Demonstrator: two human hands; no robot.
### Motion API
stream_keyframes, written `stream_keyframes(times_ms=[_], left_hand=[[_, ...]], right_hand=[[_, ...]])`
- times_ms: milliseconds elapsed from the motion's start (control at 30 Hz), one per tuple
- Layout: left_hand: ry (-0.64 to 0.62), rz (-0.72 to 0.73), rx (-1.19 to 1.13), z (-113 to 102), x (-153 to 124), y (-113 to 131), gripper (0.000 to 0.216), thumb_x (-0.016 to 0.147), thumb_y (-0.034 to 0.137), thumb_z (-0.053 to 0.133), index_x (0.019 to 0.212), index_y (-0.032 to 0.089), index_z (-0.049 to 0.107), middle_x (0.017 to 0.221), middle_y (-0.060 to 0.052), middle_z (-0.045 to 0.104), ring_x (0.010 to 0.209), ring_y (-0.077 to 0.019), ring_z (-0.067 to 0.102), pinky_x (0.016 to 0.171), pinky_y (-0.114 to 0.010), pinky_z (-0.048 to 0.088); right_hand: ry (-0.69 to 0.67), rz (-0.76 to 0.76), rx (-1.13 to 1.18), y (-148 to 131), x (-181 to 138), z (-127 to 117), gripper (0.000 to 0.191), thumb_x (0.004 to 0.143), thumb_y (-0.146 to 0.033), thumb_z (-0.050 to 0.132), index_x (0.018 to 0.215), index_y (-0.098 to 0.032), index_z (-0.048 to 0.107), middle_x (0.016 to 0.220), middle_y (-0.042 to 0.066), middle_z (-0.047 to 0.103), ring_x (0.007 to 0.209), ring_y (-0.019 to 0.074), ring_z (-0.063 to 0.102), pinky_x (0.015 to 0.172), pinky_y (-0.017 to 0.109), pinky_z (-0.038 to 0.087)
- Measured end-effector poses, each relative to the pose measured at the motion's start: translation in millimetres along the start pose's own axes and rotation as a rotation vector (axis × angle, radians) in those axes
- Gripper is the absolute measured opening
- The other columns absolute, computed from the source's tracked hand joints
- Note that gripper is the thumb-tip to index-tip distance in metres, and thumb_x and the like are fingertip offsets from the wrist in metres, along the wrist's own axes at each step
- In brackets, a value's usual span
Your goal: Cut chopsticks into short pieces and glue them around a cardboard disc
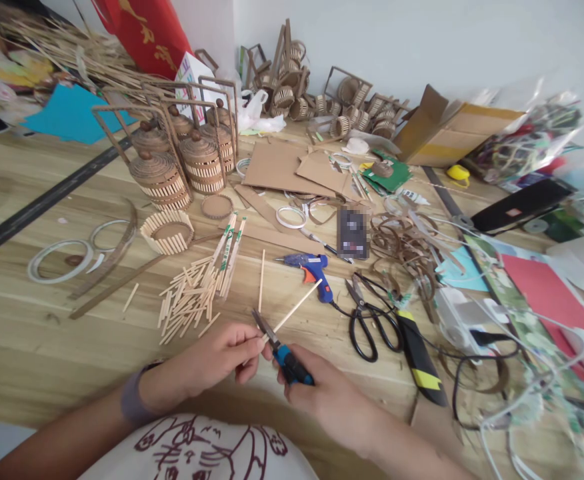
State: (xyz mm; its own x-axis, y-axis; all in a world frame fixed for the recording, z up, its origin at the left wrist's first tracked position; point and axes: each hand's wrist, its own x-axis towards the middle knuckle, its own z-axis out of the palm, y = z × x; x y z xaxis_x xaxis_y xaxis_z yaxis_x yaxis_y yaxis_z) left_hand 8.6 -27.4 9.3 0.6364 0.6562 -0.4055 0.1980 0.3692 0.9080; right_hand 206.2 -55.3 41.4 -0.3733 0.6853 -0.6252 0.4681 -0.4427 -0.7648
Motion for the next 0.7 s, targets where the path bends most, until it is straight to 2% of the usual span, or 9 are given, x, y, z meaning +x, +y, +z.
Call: stream_keyframes(times_ms=[167,300,433,500,600,700], left_hand=[[0.008,0.004,-0.003,0.0,0.5,-0.6,0.032,0.093,0.04,0.039,0.084,0.015,0.058,0.053,0.005,0.05,0.047,-0.0094,0.038,0.052,-0.023,0.034],[0.027,0.0,0.001,0.1,0.7,0.8,0.031,0.092,0.039,0.039,0.084,0.016,0.057,0.054,0.004,0.05,0.049,-0.0104,0.043,0.055,-0.023,0.037],[0.121,0.073,0.028,-0.1,-2.7,5.7,0.032,0.093,0.042,0.039,0.079,0.017,0.055,0.057,0.003,0.052,0.055,-0.0119,0.047,0.059,-0.024,0.038],[0.186,0.141,0.005,-0.8,-3.9,6.5,0.033,0.093,0.044,0.038,0.079,0.018,0.053,0.057,0.003,0.052,0.055,-0.0123,0.047,0.059,-0.024,0.038],[0.285,0.215,-0.055,-2.9,-3.4,4.9,0.033,0.095,0.046,0.035,0.084,0.019,0.052,0.057,0.005,0.05,0.056,-0.0129,0.047,0.059,-0.024,0.038],[0.318,0.182,0.048,-4.2,-1.9,3.3,0.033,0.096,0.045,0.035,0.085,0.02,0.053,0.058,0.005,0.051,0.056,-0.0133,0.049,0.059,-0.024,0.038]], right_hand=[[0.058,-0.056,-0.116,3.6,1.5,3.0,0.018,0.069,-0.02,0.051,0.086,-0.019,0.057,0.08,0.002,0.054,0.079,0.02,0.048,0.073,0.032,0.04],[0.06,-0.084,-0.156,-1.6,1.0,0.5,0.023,0.072,-0.023,0.052,0.093,-0.018,0.058,0.086,0.004,0.058,0.085,0.0223,0.051,0.079,0.036,0.042],[0.025,-0.083,-0.02,-4.7,-0.6,-3.0,0.039,0.071,-0.029,0.057,0.109,-0.018,0.057,0.098,0.006,0.061,0.096,0.0251,0.055,0.087,0.04,0.044],[0.045,-0.107,0.042,-2.6,-1.9,-2.7,0.038,0.073,-0.03,0.058,0.109,-0.018,0.057,0.102,0.007,0.062,0.099,0.0255,0.056,0.089,0.04,0.045],[0.169,-0.195,-0.021,6.2,-2.2,-0.9,0.028,0.08,-0.032,0.055,0.105,-0.02,0.057,0.101,0.007,0.063,0.095,0.0239,0.059,0.085,0.038,0.048],[0.414,-0.373,-0.275,18.6,1.4,-0.7,0.02,0.088,-0.029,0.05,0.105,-0.021,0.054,0.096,0.006,0.063,0.086,0.0212,0.061,0.078,0.035,0.05]])
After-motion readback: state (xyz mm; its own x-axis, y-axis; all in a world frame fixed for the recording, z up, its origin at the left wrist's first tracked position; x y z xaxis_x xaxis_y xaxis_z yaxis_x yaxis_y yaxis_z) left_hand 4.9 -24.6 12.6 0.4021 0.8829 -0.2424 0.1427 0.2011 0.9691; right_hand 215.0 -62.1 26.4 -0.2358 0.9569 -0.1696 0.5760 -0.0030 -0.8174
